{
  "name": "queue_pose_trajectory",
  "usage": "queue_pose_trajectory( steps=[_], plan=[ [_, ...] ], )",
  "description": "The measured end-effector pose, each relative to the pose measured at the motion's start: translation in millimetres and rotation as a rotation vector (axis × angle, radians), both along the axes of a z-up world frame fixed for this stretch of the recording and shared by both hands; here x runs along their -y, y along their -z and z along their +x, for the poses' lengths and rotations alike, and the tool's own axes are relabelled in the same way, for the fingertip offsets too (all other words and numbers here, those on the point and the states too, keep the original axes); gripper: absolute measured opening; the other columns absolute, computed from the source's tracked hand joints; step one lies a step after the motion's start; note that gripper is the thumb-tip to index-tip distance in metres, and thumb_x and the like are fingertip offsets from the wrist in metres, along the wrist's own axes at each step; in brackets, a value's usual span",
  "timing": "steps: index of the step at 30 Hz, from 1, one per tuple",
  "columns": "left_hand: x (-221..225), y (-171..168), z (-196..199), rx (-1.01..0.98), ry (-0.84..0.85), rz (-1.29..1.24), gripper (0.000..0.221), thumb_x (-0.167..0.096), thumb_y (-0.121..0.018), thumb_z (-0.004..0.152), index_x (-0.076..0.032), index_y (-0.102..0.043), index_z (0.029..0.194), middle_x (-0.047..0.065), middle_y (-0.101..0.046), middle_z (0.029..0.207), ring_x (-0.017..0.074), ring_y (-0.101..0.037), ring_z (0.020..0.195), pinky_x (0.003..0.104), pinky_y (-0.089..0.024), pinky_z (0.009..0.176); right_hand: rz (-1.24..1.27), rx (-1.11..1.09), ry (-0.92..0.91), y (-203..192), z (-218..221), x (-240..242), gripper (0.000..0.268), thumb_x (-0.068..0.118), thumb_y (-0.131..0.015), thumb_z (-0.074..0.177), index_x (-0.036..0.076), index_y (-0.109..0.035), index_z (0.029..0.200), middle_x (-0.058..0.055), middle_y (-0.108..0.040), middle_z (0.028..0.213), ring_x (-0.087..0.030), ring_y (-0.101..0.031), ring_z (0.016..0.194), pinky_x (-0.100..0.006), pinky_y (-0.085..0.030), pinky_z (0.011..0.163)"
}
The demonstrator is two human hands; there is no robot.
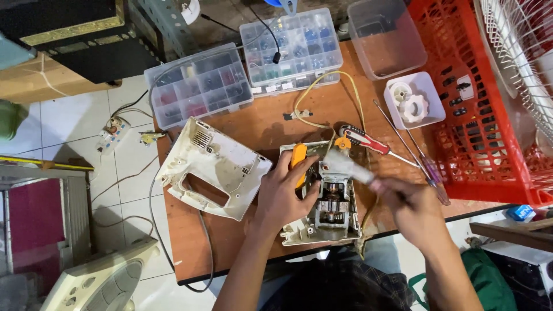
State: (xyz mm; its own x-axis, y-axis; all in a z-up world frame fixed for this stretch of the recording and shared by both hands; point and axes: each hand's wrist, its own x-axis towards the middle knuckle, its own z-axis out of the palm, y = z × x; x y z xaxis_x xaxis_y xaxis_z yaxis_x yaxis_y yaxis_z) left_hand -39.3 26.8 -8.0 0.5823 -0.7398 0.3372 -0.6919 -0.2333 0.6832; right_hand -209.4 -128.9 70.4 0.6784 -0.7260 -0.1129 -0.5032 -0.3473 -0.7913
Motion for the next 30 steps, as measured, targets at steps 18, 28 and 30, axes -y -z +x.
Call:
queue_pose_trajectory(
  steps=[18,28,30],
  plan=[
    [1.7,4.9,-1.0,0.15,-0.01,0.157,0.078,-0.054,-0.079,0.085,-0.02,-0.049,0.148,0.009,-0.048,0.113,0.0177,-0.049,0.067,0.03,-0.052,0.049,-0.032,-0.658,-0.162,-19.9,4.9,87.0,0.023,0.028,-0.065,0.096,0.024,-0.085,0.108,0.0,-0.085,0.08,-0.017,-0.067,0.055,-0.03,-0.052,0.056],
    [2.6,0.9,-2.4,0.121,-0.013,0.128,0.072,-0.043,-0.08,0.083,-0.023,-0.05,0.145,0.009,-0.05,0.114,0.0188,-0.052,0.068,0.032,-0.054,0.052,0.474,-0.405,0.014,32.3,-49.7,91.6,0.033,0.01,-0.069,0.086,-0.001,-0.082,0.114,-0.015,-0.081,0.126,-0.028,-0.078,0.115,-0.04,-0.06,0.102],
    [4.1,-0.7,-2.2,0.133,-0.018,0.113,0.064,-0.037,-0.078,0.081,-0.023,-0.056,0.14,0.007,-0.048,0.112,0.0198,-0.054,0.073,0.035,-0.055,0.051,0.356,-0.17,0.111,46.0,-58.4,86.9,0.024,0.005,-0.064,0.098,0.003,-0.079,0.116,-0.016,-0.079,0.093,-0.022,-0.051,0.061,-0.03,-0.039,0.057]
  ],
)
